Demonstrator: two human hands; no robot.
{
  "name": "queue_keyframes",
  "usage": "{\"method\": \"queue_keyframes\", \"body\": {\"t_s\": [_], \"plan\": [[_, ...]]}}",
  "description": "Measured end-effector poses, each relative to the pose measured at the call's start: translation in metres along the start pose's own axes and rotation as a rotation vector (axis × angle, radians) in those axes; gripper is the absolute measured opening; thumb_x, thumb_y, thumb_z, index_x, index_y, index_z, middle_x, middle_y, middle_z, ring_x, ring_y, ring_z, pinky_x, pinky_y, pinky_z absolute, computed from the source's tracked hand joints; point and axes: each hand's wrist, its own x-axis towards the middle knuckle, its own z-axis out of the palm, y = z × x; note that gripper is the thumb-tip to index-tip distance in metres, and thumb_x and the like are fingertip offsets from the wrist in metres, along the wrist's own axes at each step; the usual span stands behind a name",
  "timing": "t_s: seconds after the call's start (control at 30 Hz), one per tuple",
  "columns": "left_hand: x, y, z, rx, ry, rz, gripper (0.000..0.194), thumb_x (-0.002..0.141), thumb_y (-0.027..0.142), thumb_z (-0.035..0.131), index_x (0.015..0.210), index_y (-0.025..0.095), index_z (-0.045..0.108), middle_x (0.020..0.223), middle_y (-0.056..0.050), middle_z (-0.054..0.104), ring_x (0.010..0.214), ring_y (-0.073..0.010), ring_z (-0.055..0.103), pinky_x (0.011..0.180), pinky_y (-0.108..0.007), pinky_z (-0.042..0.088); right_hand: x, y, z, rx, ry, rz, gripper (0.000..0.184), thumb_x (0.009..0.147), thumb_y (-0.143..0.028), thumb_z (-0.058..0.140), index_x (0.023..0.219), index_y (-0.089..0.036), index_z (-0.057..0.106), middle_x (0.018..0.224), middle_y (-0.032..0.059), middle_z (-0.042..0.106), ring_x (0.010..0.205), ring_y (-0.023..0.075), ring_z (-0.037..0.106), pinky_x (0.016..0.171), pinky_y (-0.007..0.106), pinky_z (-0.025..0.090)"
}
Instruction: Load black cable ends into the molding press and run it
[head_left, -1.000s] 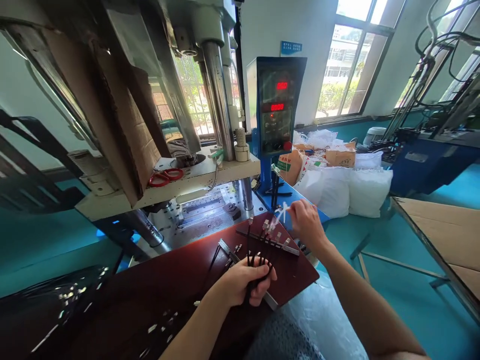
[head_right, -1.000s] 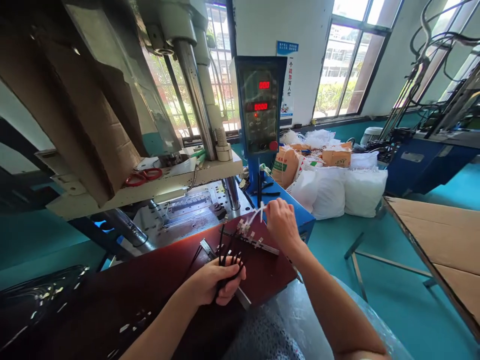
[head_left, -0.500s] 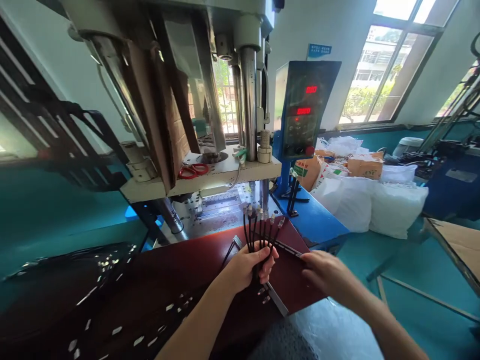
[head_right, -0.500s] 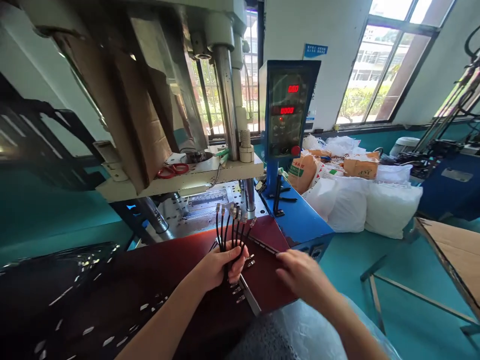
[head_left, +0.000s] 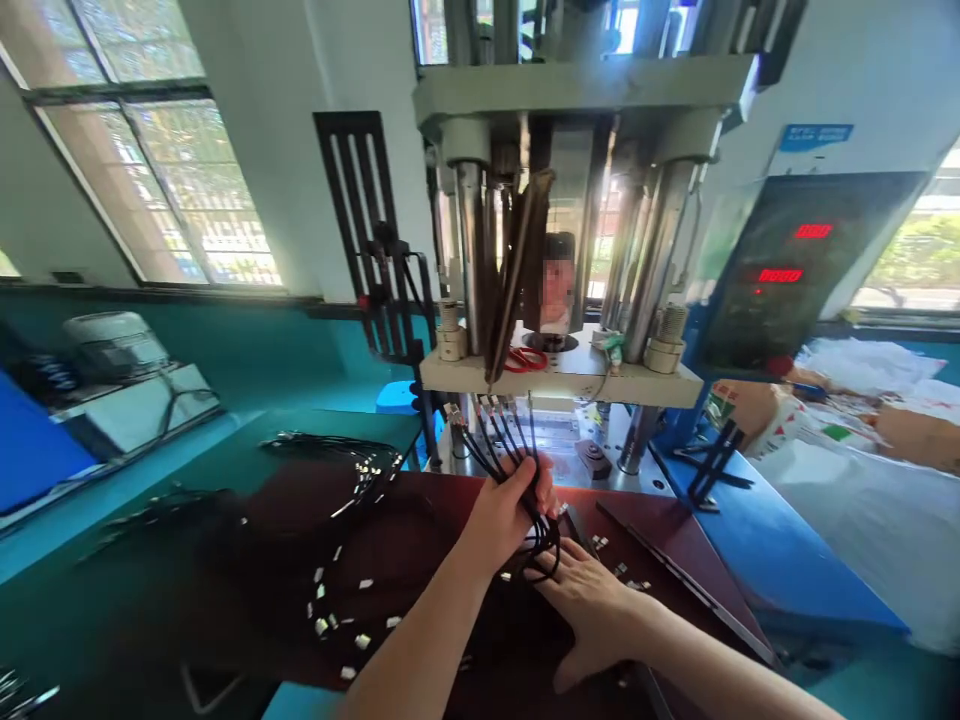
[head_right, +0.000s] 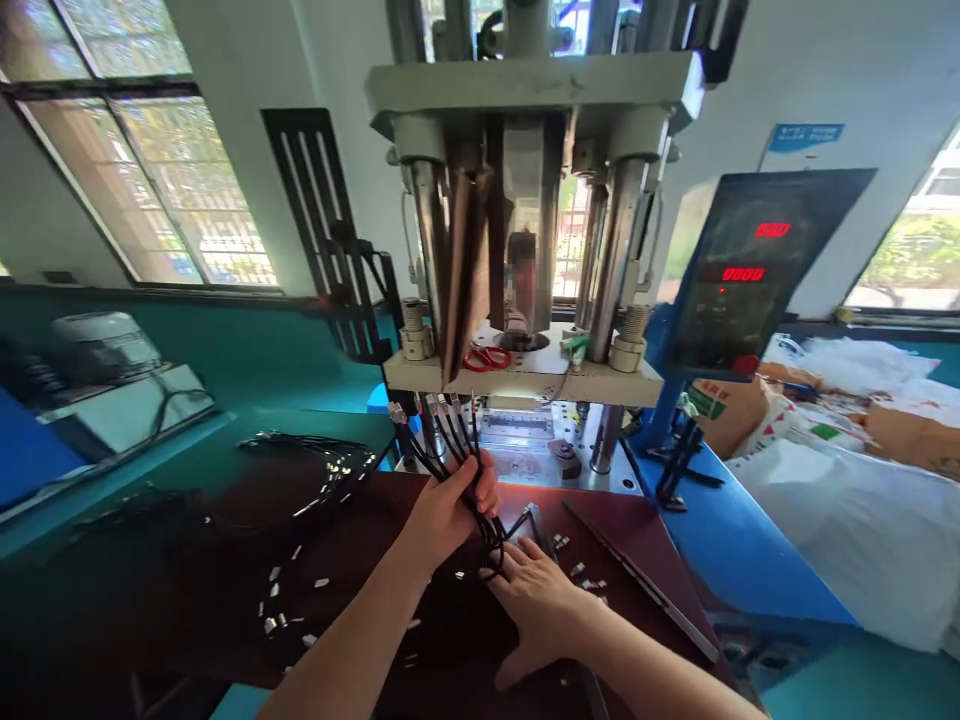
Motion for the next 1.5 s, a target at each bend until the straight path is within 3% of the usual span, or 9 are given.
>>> {"method": "queue_keyframes", "body": {"t_s": [0.37,0.47,0.57,0.67,0.77,1.17,1.33,1.4,1.5], "plan": [[0.01,0.038,-0.037,0.471,0.408,0.413,0.023,0.079,0.036,0.057,0.083,0.014,0.061,0.054,0.003,0.05,0.047,-0.0083,0.046,0.05,-0.022,0.037,0.005,-0.012,-0.019,0.044,-0.219,0.151,0.091,0.056,-0.04,0.074,0.137,-0.025,0.035,0.143,0.0182,0.027,0.13,0.0407,0.021,0.102,0.062,0.017],[0.007,0.038,-0.041,0.564,0.468,0.403,0.023,0.078,0.035,0.057,0.079,0.013,0.063,0.055,0.002,0.054,0.048,-0.0092,0.05,0.05,-0.022,0.04,0.013,-0.014,-0.042,0.049,0.05,0.08,0.062,0.067,-0.037,0.068,0.125,-0.019,0.052,0.129,0.0161,0.048,0.119,0.0356,0.042,0.098,0.054,0.033],[0.006,0.031,-0.038,0.555,0.514,0.362,0.02,0.074,0.032,0.06,0.074,0.013,0.064,0.057,0.0,0.058,0.05,-0.0106,0.053,0.05,-0.023,0.043,0.029,-0.018,-0.078,0.053,0.55,0.009,0.022,0.086,-0.026,0.047,0.098,-0.019,0.063,0.096,0.0093,0.065,0.089,0.0213,0.059,0.079,0.036,0.047],[0.006,0.023,-0.03,0.511,0.539,0.326,0.018,0.07,0.03,0.064,0.075,0.012,0.064,0.056,0.0,0.06,0.05,-0.0109,0.055,0.051,-0.023,0.045,0.05,-0.026,-0.116,0.044,0.953,0.074,0.014,0.085,-0.029,0.05,0.084,-0.02,0.062,0.071,0.0024,0.063,0.065,0.0156,0.058,0.062,0.028,0.045],[0.006,0.016,-0.023,0.492,0.564,0.344,0.018,0.068,0.029,0.066,0.075,0.012,0.065,0.056,-0.001,0.062,0.052,-0.0111,0.057,0.054,-0.023,0.047,0.069,-0.035,-0.139,0.114,1.084,0.163,0.012,0.078,-0.031,0.058,0.08,-0.019,0.059,0.061,-0.0015,0.059,0.054,0.013,0.053,0.056,0.025,0.042],[0.008,-0.01,-0.028,0.675,0.544,0.433,0.016,0.072,0.029,0.061,0.076,0.015,0.067,0.062,-0.002,0.065,0.059,-0.0145,0.062,0.058,-0.025,0.05,0.08,-0.036,-0.137,0.007,1.124,0.26,0.007,0.068,-0.016,0.047,0.064,-0.018,0.051,0.053,-0.0036,0.052,0.048,0.0103,0.047,0.05,0.021,0.034],[-0.001,0.006,-0.03,0.676,0.625,0.503,0.016,0.073,0.029,0.061,0.073,0.014,0.063,0.056,0.0,0.061,0.052,-0.0113,0.058,0.054,-0.022,0.049,0.063,-0.017,-0.138,-0.218,1.233,0.244,0.009,0.071,-0.018,0.045,0.064,-0.018,0.051,0.053,-0.0027,0.051,0.048,0.0106,0.046,0.051,0.022,0.032],[-0.001,0.022,-0.039,0.637,0.674,0.598,0.017,0.077,0.031,0.058,0.07,0.015,0.059,0.055,0.002,0.057,0.053,-0.0095,0.056,0.056,-0.022,0.049,0.054,-0.015,-0.125,-0.197,1.106,0.273,0.022,0.078,-0.023,0.043,0.057,-0.018,0.048,0.048,-0.0029,0.047,0.045,0.0103,0.044,0.049,0.023,0.031],[0.005,0.045,-0.056,0.453,0.698,0.7,0.018,0.079,0.033,0.056,0.074,0.016,0.055,0.057,0.004,0.053,0.052,-0.0077,0.053,0.056,-0.021,0.049,0.047,-0.022,-0.086,-0.153,0.639,0.24,0.034,0.086,-0.027,0.038,0.056,-0.018,0.05,0.052,0.0002,0.053,0.05,0.013,0.05,0.053,0.025,0.034]]}}
